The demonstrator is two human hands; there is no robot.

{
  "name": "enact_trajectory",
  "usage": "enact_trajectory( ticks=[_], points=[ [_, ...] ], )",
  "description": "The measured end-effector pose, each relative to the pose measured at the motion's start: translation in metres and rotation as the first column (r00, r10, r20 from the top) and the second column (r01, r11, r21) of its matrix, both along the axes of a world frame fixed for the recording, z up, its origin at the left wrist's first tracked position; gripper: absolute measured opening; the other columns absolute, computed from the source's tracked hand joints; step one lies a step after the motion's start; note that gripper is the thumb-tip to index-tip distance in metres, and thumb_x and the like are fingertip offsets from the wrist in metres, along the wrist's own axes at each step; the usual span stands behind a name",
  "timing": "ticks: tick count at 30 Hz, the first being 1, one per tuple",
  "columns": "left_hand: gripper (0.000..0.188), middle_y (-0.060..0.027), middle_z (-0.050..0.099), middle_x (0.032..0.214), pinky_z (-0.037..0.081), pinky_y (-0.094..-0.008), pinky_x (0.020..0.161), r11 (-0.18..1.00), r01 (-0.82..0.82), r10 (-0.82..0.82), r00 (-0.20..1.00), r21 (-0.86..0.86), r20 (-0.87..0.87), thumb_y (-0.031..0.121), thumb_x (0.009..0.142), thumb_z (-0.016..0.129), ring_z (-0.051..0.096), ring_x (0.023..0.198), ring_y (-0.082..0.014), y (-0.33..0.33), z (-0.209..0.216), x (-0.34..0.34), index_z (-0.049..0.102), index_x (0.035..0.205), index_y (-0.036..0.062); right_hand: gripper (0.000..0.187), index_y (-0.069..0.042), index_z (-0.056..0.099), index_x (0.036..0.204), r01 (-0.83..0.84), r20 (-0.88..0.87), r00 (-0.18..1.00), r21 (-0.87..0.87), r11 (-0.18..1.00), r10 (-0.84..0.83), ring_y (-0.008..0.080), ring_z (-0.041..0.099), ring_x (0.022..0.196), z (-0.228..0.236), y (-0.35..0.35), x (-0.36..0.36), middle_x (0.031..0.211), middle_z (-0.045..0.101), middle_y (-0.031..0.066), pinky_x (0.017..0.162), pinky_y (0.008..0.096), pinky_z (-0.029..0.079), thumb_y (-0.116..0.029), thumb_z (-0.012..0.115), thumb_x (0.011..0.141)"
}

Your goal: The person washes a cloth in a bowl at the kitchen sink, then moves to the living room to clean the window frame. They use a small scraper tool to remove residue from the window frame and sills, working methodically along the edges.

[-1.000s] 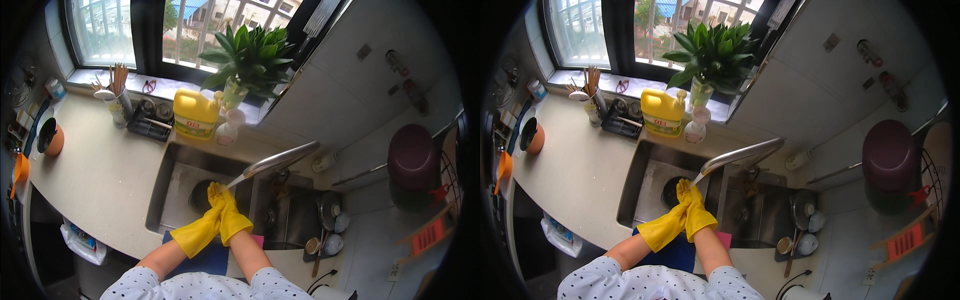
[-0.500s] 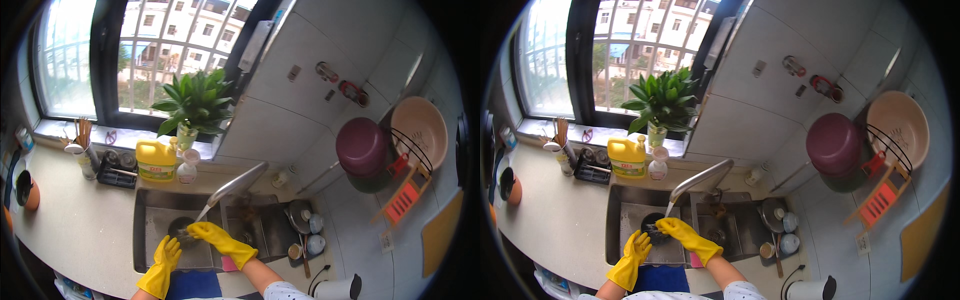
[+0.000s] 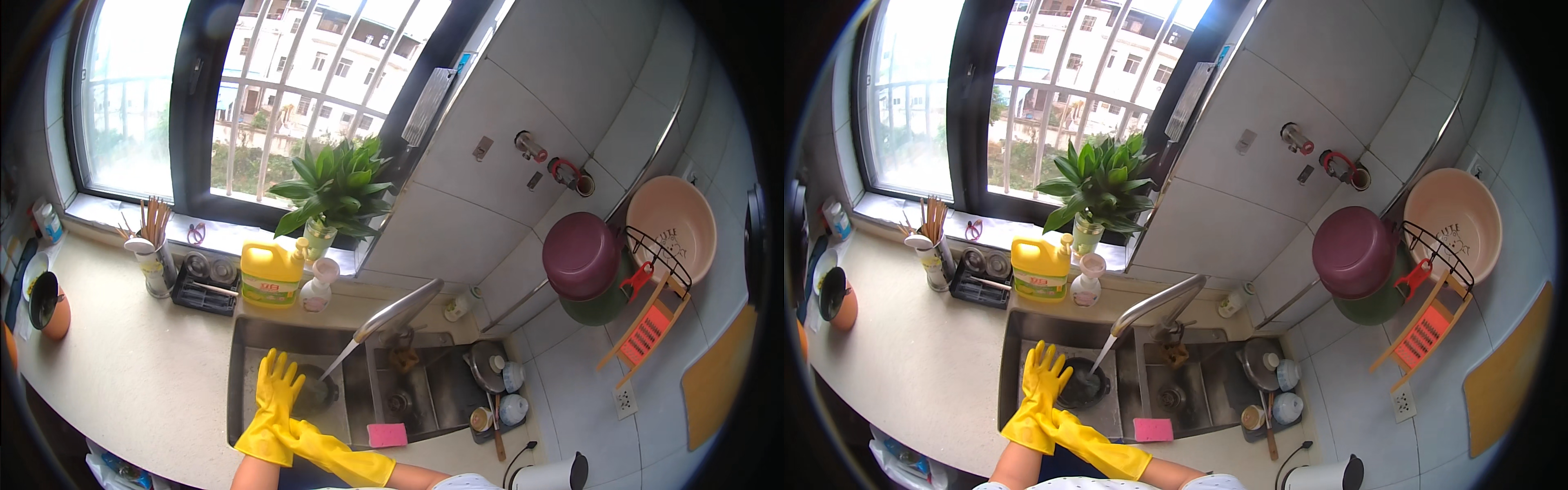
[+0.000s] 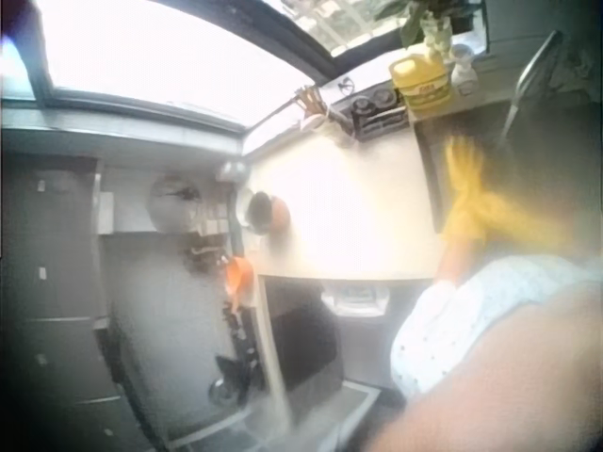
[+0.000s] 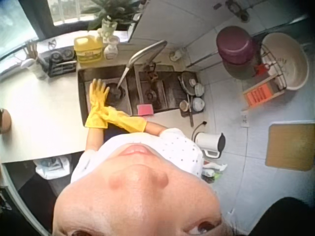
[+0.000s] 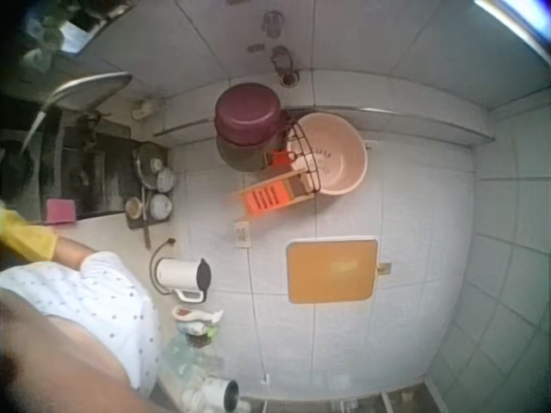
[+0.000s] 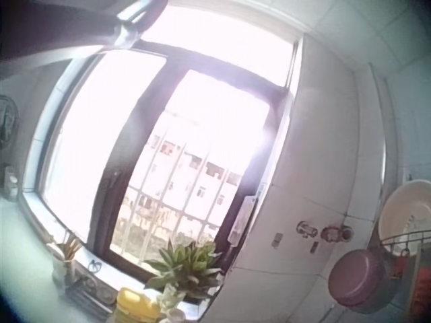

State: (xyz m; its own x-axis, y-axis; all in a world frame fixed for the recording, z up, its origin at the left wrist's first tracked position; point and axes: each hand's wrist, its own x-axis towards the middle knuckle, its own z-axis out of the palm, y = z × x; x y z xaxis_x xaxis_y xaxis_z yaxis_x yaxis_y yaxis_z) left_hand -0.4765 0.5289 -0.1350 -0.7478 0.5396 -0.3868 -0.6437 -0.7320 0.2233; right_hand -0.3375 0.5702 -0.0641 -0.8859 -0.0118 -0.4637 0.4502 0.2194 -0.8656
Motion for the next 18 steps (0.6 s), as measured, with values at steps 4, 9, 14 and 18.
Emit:
enact_trajectory(
  ticks=[4, 9, 14, 18],
  points=[
    [0.041, -0.0164, 0.051, 0.144, 0.04, -0.0492, 0.109, 0.997, -0.042, 0.025, 0.973, -0.067, -0.228, 0.036, 0.105, 0.044, 0.051, 0.131, -0.0353, -0.008, 0.0, -0.006, 0.053, 0.135, 0.0102, 0.058, -0.005, 0.058, 0.132, -0.471, 0.088, 0.878, 0.33, 0.818, 0.47, 0.0356, 0.061, 0.116, 0.075, 0.029, -0.03, 0.124, 0.065, 0.02, 0.098, 0.0405, 0.046, -0.05, 0.051, 0.098],
    [0.031, -0.0122, 0.064, 0.127, 0.044, -0.0365, 0.105, 0.852, 0.049, -0.259, 0.905, -0.522, -0.338, 0.024, 0.103, 0.053, 0.061, 0.117, -0.0242, -0.041, 0.013, 0.021, 0.059, 0.126, 0.005, 0.033, -0.005, 0.07, 0.113, -0.178, -0.021, 0.965, 0.685, 0.707, 0.263, 0.0364, 0.067, 0.101, 0.087, 0.079, -0.022, 0.107, 0.07, 0.0207, 0.087, 0.0426, 0.052, -0.031, 0.061, 0.095],
    [0.025, -0.0099, 0.067, 0.123, 0.046, -0.0351, 0.102, 0.724, -0.08, -0.174, 0.94, -0.685, -0.294, 0.022, 0.103, 0.053, 0.064, 0.114, -0.0212, -0.106, 0.023, 0.03, 0.061, 0.123, 0.0084, 0.029, -0.003, 0.073, 0.098, 0.435, -0.676, 0.724, 0.291, 0.852, -0.139, 0.0178, 0.067, 0.074, 0.256, 0.128, -0.084, 0.081, 0.071, 0.0085, 0.072, 0.0323, 0.052, -0.03, 0.061, 0.095],
    [0.025, -0.0113, 0.066, 0.124, 0.045, -0.0349, 0.106, 0.761, -0.008, -0.209, 0.943, -0.648, -0.257, 0.021, 0.105, 0.05, 0.063, 0.118, -0.0228, -0.1, 0.054, 0.041, 0.06, 0.123, 0.0073, 0.033, -0.006, 0.07, 0.105, 0.806, -0.767, 0.352, -0.043, 0.591, -0.536, 0.011, 0.062, 0.066, 0.239, 0.291, -0.173, 0.081, 0.067, 0.0039, 0.063, 0.0266, 0.05, -0.036, 0.059, 0.097]
  ],
)
